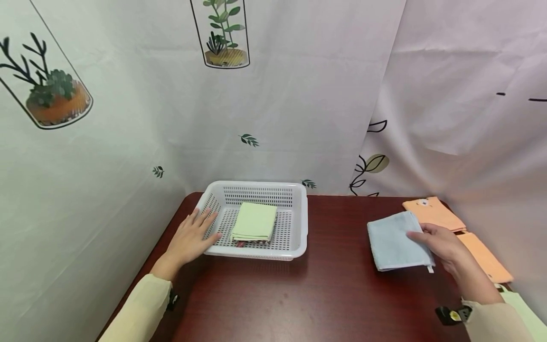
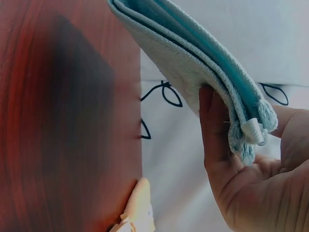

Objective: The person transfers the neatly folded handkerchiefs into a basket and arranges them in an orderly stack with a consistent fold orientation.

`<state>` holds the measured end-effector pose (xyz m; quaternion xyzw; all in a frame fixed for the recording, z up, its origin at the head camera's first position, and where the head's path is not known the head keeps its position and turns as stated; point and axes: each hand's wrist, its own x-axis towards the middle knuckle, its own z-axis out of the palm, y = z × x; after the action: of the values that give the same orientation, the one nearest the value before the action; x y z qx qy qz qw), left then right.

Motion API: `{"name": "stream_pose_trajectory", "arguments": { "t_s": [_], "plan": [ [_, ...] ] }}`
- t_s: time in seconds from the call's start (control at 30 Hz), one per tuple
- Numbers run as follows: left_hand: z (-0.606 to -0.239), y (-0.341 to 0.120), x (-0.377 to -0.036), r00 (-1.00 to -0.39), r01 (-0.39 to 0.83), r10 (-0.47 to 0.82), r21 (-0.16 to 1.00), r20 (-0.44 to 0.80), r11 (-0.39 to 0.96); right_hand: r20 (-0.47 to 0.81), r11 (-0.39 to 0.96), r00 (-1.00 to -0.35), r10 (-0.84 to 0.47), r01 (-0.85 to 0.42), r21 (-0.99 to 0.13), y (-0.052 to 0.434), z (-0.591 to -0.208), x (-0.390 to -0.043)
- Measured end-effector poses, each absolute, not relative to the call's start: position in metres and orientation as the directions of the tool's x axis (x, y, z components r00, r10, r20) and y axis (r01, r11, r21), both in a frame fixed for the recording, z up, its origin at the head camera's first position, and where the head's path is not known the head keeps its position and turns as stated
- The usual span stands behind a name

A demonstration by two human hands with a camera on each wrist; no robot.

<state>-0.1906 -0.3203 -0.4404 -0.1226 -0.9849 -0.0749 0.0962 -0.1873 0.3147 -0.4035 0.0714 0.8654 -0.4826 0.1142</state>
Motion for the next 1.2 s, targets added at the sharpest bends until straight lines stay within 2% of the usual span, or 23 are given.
{"name": "stream_pose_trajectory", "arguments": {
  "t_s": [0.8,1.2],
  "plan": [
    [-0.440,-0.320,-0.190,-0.953,0.255,0.226,0.131,0.200,0.958,-0.235,0.535,-0.972,-0.024,0.186,-0.824,0.295,-0.390,-0.192],
    [-0.439,-0.320,-0.191,-0.951,0.260,0.231,0.129,0.203,0.957,-0.216,0.497,-0.976,-0.023,0.176,-0.849,0.283,-0.386,-0.195]
  ]
}}
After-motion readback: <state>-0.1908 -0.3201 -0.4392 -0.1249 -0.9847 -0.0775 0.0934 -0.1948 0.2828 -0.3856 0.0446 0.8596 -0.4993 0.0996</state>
